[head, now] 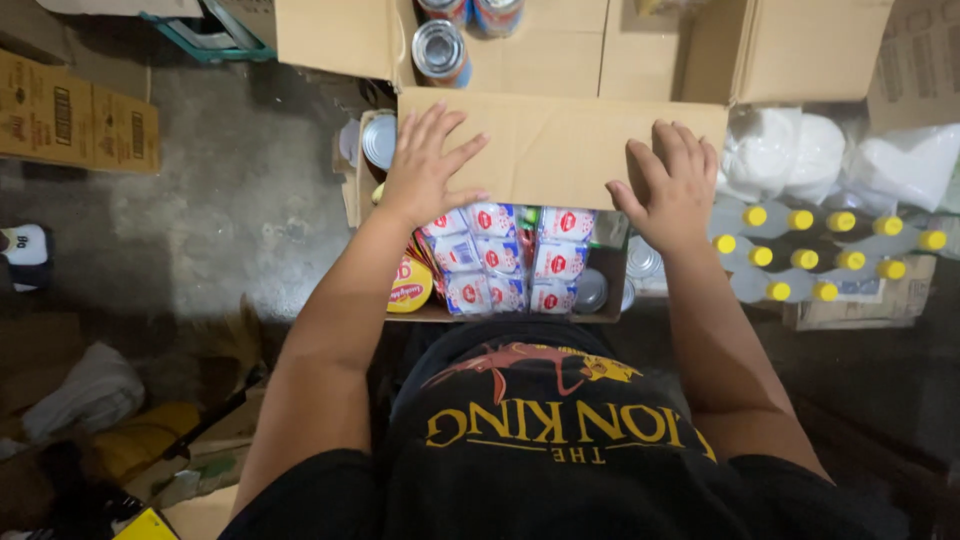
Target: Transferring various canned and packaged grocery items from a bulk container into a cardboard box.
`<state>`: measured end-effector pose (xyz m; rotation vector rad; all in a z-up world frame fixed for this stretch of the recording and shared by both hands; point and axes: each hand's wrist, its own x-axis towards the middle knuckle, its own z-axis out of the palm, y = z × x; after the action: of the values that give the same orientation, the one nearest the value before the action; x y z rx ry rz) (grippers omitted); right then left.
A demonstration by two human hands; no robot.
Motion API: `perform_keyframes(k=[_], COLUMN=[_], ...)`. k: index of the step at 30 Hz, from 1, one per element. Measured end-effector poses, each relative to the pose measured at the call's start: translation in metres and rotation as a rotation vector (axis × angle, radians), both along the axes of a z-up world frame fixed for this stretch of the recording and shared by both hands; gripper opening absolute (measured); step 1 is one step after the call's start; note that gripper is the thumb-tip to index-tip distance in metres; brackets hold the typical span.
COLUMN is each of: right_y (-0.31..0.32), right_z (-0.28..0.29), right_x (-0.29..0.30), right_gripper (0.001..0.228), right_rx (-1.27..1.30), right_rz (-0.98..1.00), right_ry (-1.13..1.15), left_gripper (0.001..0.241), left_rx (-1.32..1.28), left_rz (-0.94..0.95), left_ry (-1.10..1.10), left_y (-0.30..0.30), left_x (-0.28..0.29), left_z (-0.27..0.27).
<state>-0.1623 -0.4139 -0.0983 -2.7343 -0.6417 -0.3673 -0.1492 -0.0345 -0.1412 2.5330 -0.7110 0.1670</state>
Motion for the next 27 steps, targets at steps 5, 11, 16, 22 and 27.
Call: perform_keyframes(k=[5,11,16,22,27], right_y=[-0.002,-0.012,-0.031,-0.07,-0.065], right_z=[-0.028,-0.031,-0.008,-0.064,-0.119], right_x=[-0.002,0.002,-0.018,-0.078,-0.118], right_gripper=[0.053,0.049,0.031,0.029,0.056], right_rx=[-0.014,0.016,0.558,0.553,0.585], right_rz=[-0.034,-0.015,-0.015,-0.371,-0.394], right_ry=[-0.109,-0.119,0.092,-0.128,0.133], left_gripper=[0.077,0.06,0.043,0.021,0.023], left_rx=[0.032,-0.085,-0.215,-0.332,-0.334], left_rz=[0.049,0.104,0.011,0.221,0.207], left_ry=[-0.07,-0.04,-0.057,-0.066,-0.073], left_y=[-0.006,-0.03,-0.103,-0.143,-0.146], left_x=[-0.003,-0.014,-0.032,-0.024,-0.023], left_z=[-0.014,0.005,0.006,0.024,0.024])
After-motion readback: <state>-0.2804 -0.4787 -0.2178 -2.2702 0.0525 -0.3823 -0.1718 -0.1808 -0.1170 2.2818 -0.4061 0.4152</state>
